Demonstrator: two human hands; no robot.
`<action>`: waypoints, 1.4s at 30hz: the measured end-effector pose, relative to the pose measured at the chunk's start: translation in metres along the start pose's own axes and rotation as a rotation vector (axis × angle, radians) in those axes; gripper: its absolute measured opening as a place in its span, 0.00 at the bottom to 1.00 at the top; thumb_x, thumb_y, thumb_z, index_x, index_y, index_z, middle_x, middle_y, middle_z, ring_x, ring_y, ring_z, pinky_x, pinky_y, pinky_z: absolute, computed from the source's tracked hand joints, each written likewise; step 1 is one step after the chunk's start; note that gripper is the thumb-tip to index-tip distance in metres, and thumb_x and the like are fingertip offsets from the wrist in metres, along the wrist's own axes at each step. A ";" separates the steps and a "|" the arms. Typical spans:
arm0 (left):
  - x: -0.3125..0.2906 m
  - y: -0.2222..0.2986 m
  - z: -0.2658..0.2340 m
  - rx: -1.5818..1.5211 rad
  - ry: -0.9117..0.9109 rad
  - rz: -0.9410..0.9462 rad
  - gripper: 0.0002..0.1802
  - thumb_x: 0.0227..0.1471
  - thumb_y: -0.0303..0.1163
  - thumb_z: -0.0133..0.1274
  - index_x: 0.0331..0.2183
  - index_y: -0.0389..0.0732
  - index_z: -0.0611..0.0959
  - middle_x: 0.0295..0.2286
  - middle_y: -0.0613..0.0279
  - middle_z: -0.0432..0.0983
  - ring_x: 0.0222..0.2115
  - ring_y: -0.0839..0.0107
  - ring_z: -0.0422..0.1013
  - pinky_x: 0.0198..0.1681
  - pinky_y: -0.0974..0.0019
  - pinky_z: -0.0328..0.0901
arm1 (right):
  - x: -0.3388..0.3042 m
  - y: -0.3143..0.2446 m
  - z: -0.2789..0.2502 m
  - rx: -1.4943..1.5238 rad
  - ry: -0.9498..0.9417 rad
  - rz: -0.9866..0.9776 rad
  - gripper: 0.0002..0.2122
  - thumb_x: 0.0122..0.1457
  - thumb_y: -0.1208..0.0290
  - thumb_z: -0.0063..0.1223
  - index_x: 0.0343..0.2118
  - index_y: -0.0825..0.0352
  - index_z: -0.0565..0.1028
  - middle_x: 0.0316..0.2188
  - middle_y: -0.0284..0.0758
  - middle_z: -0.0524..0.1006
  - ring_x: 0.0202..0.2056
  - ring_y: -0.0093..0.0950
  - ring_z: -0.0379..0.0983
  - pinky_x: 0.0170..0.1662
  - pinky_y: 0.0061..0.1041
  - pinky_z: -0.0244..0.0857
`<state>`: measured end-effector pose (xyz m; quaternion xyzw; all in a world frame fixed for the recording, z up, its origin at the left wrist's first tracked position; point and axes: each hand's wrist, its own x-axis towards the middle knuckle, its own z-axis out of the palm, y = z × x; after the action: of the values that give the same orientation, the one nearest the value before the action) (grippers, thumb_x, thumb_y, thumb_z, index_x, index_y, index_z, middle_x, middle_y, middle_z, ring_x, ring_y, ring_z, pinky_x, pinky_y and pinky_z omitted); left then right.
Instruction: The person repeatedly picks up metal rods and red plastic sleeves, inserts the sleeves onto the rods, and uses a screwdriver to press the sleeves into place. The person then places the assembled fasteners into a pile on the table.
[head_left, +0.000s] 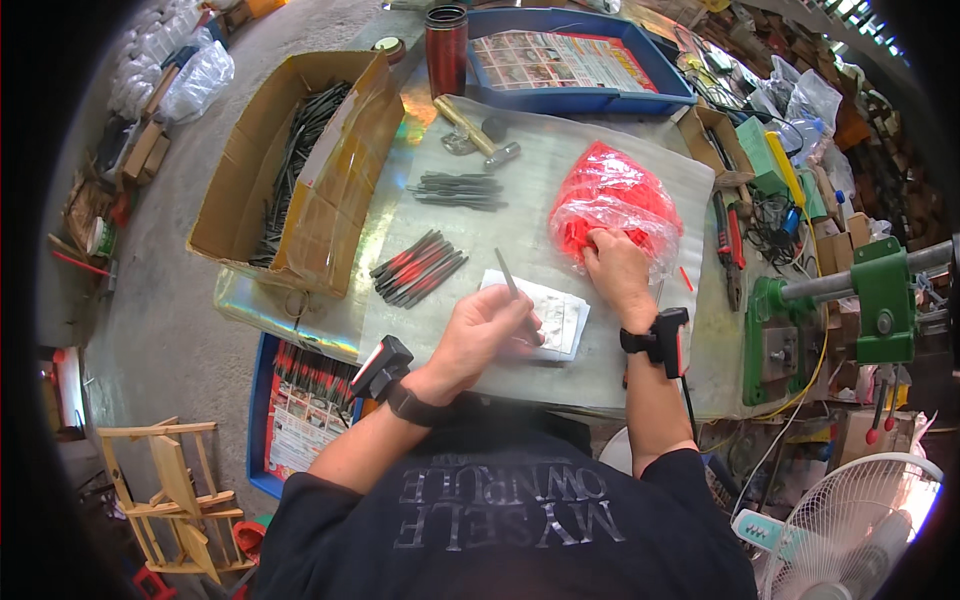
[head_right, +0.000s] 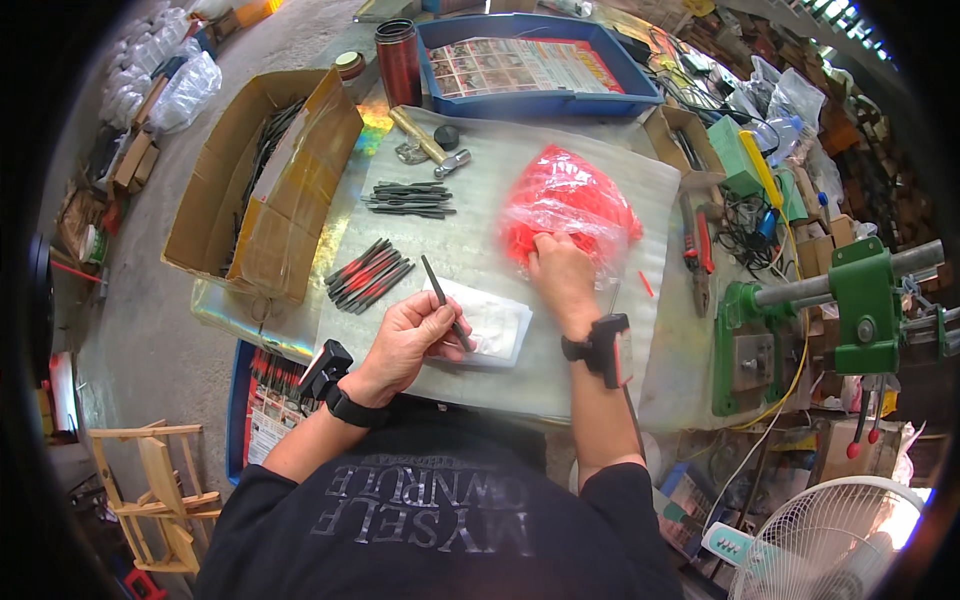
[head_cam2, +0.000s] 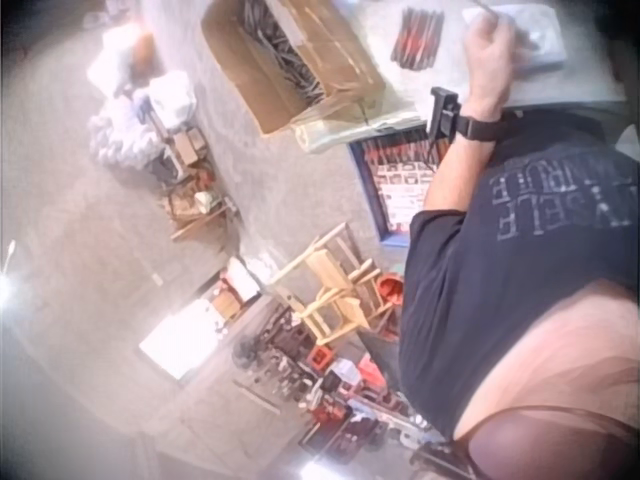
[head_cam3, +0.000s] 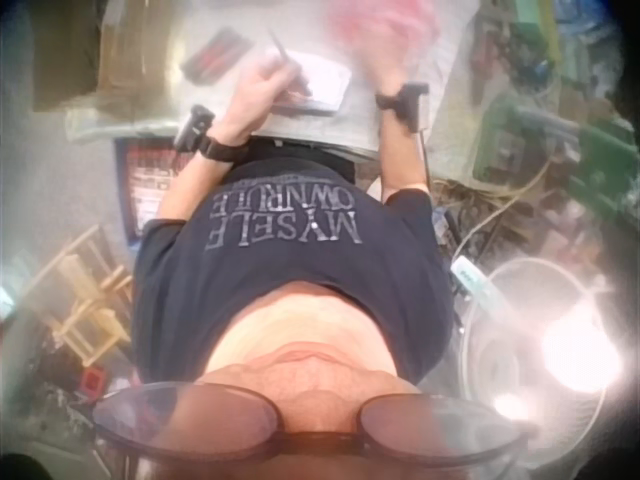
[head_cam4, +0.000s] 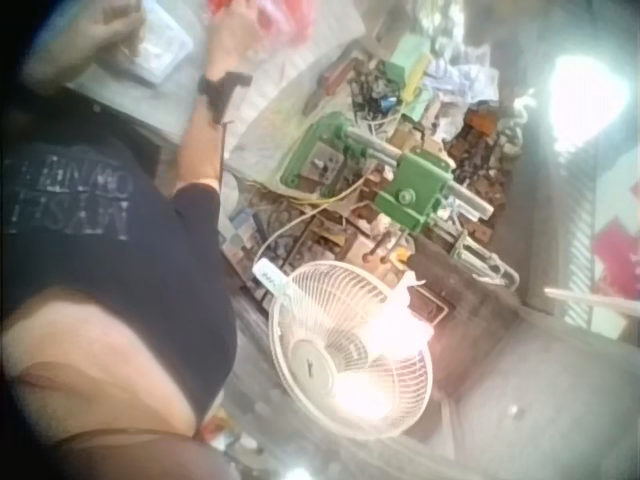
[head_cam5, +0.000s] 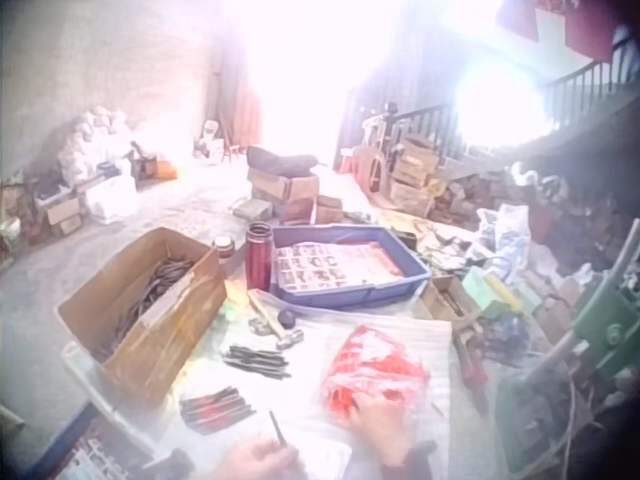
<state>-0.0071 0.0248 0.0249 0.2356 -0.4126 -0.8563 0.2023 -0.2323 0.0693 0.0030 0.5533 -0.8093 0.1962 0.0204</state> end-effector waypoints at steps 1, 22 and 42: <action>0.000 0.001 0.000 -0.006 0.009 -0.008 0.09 0.56 0.34 0.48 0.34 0.38 0.74 0.27 0.62 0.74 0.27 0.73 0.74 0.25 0.76 0.69 | 0.001 -0.001 0.003 -0.048 -0.046 0.030 0.07 0.50 0.70 0.53 0.31 0.67 0.76 0.28 0.43 0.75 0.31 0.40 0.73 0.34 0.35 0.67; -0.003 0.027 -0.006 0.188 -0.138 -0.019 0.17 0.54 0.28 0.50 0.46 0.35 0.73 0.25 0.66 0.72 0.22 0.81 0.70 0.22 0.79 0.65 | -0.032 -0.059 -0.059 0.430 -0.035 -0.662 0.10 0.39 0.79 0.56 0.28 0.62 0.76 0.25 0.34 0.72 0.27 0.33 0.69 0.32 0.31 0.61; -0.012 0.000 0.002 0.178 -0.071 0.133 0.21 0.51 0.26 0.53 0.49 0.37 0.73 0.22 0.68 0.73 0.21 0.82 0.69 0.23 0.80 0.65 | -0.071 -0.088 -0.036 1.347 -0.216 0.246 0.08 0.58 0.74 0.49 0.36 0.75 0.73 0.26 0.33 0.76 0.25 0.18 0.72 0.27 0.16 0.67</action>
<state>0.0015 0.0328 0.0285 0.1941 -0.5085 -0.8089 0.2223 -0.1318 0.1166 0.0442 0.3661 -0.5654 0.6007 -0.4306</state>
